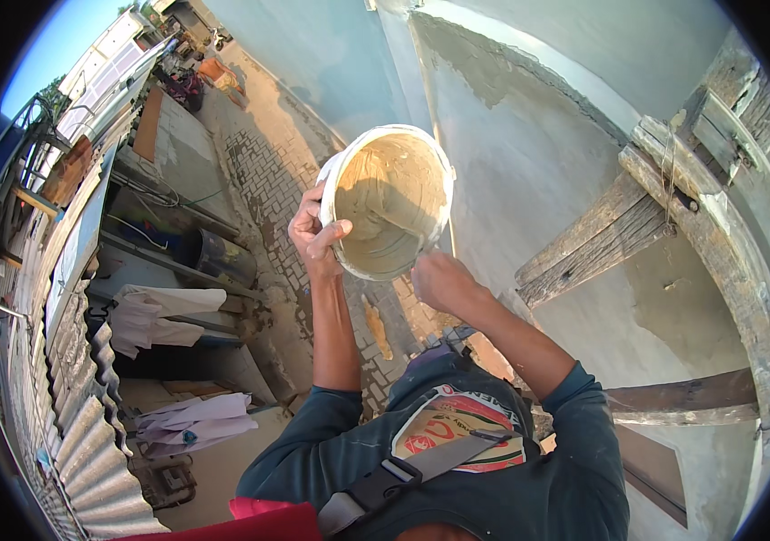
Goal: The person applies plaster to a wall using a trowel, taking the material from a bucket and smoothing it over the surface while standing on a wooden scaffold.
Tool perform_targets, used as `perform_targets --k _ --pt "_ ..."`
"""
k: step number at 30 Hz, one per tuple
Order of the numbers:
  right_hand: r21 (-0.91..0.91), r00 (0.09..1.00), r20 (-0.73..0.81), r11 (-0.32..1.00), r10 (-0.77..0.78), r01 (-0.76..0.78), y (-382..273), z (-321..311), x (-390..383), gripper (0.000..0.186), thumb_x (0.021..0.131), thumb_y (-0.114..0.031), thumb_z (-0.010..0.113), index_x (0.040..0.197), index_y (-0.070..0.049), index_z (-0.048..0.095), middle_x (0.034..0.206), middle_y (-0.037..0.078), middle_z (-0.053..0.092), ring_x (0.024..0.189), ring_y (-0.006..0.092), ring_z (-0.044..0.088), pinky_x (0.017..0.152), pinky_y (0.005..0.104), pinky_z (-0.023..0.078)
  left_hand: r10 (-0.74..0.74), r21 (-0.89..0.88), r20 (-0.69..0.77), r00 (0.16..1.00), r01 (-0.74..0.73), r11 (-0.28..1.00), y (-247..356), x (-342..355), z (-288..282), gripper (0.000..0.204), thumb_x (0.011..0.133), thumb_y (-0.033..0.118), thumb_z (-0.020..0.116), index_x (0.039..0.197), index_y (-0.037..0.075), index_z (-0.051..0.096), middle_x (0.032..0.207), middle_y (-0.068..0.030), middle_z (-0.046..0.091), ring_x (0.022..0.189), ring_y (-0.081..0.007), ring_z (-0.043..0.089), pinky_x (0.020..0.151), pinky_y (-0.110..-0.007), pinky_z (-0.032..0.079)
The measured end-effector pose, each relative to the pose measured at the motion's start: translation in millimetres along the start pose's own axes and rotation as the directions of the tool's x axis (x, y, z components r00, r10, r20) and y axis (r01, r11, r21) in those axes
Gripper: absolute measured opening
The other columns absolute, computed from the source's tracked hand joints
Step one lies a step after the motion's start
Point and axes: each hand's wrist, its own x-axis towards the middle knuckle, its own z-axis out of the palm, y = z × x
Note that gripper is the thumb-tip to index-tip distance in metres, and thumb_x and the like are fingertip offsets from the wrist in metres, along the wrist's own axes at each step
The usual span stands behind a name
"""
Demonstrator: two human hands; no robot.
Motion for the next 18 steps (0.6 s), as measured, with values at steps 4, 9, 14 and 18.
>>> perform_targets --k 4,9,14,18 --pt "0.084 0.984 0.171 0.994 0.054 -0.069 -15.3 -36.6 0.3 0.027 0.087 -0.015 0.059 0.077 0.009 0.064 0.075 0.031 0.063 0.078 0.0471 0.064 0.074 0.0505 0.053 -0.017 0.061 -0.042 0.999 0.019 0.998 2.6 -2.9 -3.8 0.018 0.054 0.003 0.068 0.066 -0.001 0.056 0.116 -0.0168 0.065 0.102 -0.0224 0.060 0.095 -0.035 0.044" --pt "0.004 0.975 0.210 0.997 0.070 -0.072 6.4 -21.8 18.4 0.028 0.087 -0.016 0.060 0.077 0.009 0.063 0.080 0.031 0.065 0.082 0.0468 0.066 0.079 0.0512 0.053 -0.023 -0.018 0.004 1.000 0.023 1.000 -0.6 0.3 3.1 0.017 0.055 0.001 0.069 0.066 -0.001 0.055 0.117 -0.0185 0.065 0.101 -0.0224 0.060 0.094 -0.036 0.044" --pt "0.070 0.972 0.218 0.992 0.084 -0.101 -2.4 -52.2 1.9 0.026 0.089 -0.015 0.057 0.097 0.009 0.062 0.085 0.031 0.063 0.089 0.0469 0.063 0.082 0.0516 0.050 0.009 0.055 0.016 1.000 -0.010 0.998 9.6 6.2 -18.0 0.018 0.055 0.005 0.070 0.068 0.000 0.059 0.117 -0.0190 0.067 0.120 -0.0328 0.057 0.106 -0.044 0.037" --pt "-0.187 0.999 0.025 0.982 0.036 -0.030 -4.2 -73.6 0.1 0.041 0.087 -0.013 0.059 0.125 0.002 0.056 0.099 0.025 0.063 0.089 0.0428 0.064 0.080 0.0497 0.052 0.024 0.032 0.037 0.999 -0.025 0.999 21.4 10.2 -20.7 0.016 0.055 0.004 0.068 0.067 0.001 0.058 0.117 -0.0198 0.067 0.125 -0.0347 0.054 0.110 -0.047 0.033"
